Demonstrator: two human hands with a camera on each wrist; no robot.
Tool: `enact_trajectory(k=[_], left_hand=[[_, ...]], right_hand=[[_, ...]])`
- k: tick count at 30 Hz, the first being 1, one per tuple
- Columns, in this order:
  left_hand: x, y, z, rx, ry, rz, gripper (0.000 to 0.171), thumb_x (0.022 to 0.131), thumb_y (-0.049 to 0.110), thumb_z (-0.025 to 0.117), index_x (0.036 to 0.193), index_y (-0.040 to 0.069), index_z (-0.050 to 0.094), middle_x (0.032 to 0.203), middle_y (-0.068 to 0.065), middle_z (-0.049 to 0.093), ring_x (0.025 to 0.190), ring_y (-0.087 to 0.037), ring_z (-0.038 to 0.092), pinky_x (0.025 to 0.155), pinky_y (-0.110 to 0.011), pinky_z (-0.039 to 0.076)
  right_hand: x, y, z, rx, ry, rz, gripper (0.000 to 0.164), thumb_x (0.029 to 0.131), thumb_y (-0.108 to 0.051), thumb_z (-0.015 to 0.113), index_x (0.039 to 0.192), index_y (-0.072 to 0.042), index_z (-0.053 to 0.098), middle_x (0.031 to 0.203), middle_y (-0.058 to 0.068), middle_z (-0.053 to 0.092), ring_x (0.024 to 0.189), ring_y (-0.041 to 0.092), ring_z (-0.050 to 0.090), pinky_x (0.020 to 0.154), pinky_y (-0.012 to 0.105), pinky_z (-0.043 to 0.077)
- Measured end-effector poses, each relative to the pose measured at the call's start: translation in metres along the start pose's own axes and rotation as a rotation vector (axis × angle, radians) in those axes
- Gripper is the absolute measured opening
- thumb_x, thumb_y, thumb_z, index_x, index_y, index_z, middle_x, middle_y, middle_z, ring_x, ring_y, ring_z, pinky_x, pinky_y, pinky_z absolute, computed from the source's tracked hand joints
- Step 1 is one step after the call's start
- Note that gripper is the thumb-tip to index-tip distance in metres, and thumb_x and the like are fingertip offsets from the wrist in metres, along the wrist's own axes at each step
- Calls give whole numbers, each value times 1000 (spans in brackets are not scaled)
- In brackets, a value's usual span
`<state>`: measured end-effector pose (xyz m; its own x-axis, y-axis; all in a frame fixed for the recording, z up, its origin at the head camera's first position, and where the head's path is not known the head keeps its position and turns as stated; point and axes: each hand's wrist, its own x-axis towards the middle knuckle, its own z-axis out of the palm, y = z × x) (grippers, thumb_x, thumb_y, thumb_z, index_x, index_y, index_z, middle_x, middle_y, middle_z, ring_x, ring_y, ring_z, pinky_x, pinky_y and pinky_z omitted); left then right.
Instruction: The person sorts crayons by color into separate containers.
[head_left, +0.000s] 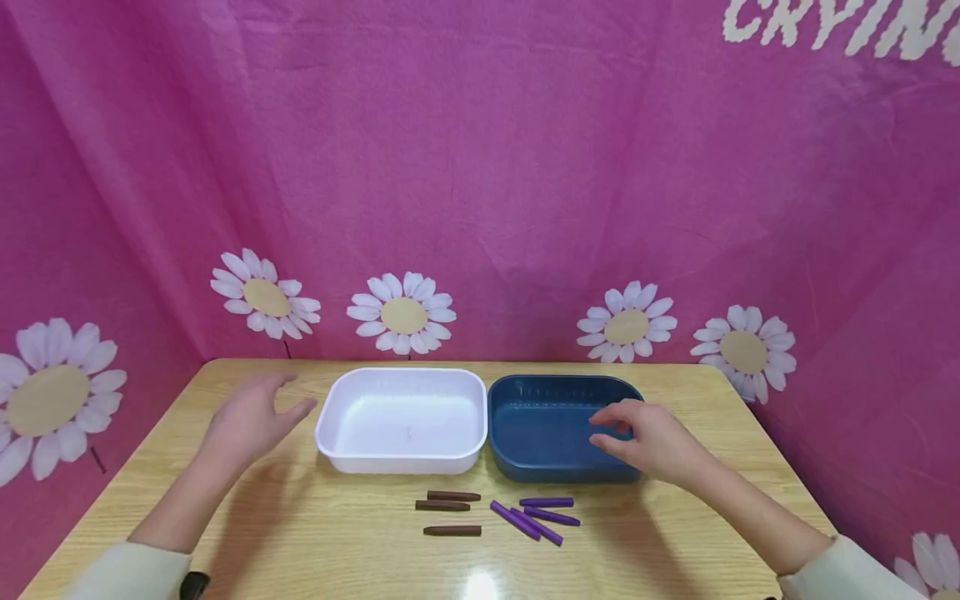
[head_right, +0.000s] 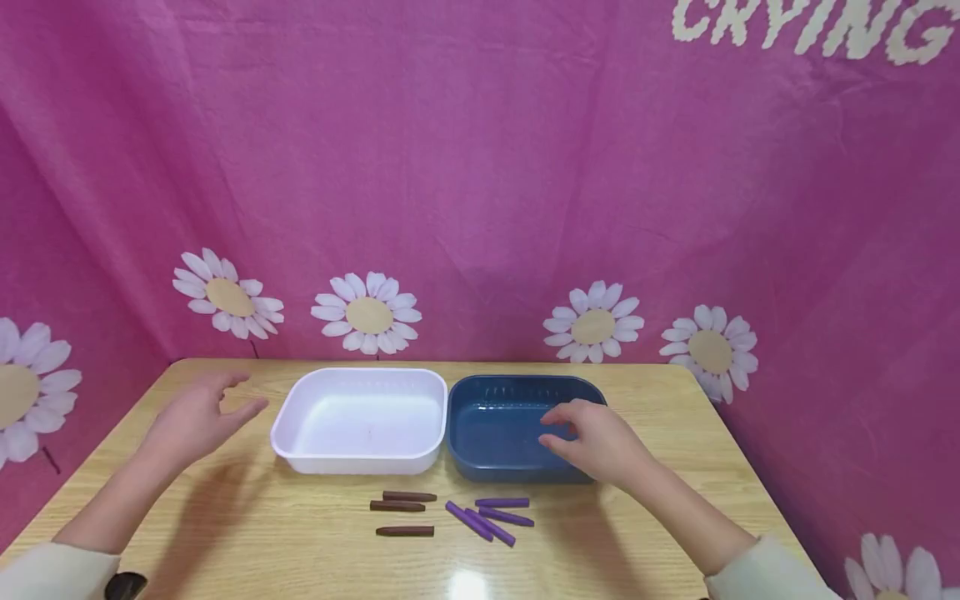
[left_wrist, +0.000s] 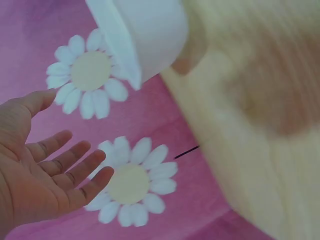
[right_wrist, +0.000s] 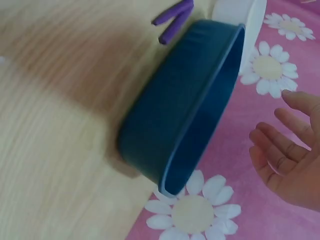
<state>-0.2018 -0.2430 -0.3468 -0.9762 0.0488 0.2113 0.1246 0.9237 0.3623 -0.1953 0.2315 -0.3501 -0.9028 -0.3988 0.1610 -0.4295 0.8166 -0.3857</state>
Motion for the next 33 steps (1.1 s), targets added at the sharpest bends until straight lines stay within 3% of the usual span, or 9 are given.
enact_trajectory(k=[8,22,27,33], left_hand=[[-3,-13,21,-139,-57,-63,57,89,35,59,125,-8,50,121,-30,55,103,-46,58,84,-53,48],[1,-30,48,-330,-148,-229,64,92,38,54,136,-7,40,126,-32,52,114,-46,51,90,-52,46],[5,-34,59,-400,-129,-232,61,92,33,55,135,-8,40,121,-32,54,101,-39,59,79,-40,52],[5,-34,73,-476,-123,-262,57,92,26,55,136,-8,39,119,-31,56,87,-27,65,69,-27,52]], right_hand=[[-6,-2,18,139,-117,-56,28,84,-27,67,104,-8,69,99,4,70,75,3,57,64,19,49],[-12,0,48,220,-174,-87,20,83,-24,69,95,-8,70,80,-9,63,70,-2,51,62,18,47],[-15,0,59,229,-156,-102,17,82,-20,69,93,-7,71,79,-10,63,70,-4,50,61,18,47],[-20,2,74,253,-146,-123,15,82,-16,68,94,-6,70,82,-5,65,72,-3,53,62,20,49]])
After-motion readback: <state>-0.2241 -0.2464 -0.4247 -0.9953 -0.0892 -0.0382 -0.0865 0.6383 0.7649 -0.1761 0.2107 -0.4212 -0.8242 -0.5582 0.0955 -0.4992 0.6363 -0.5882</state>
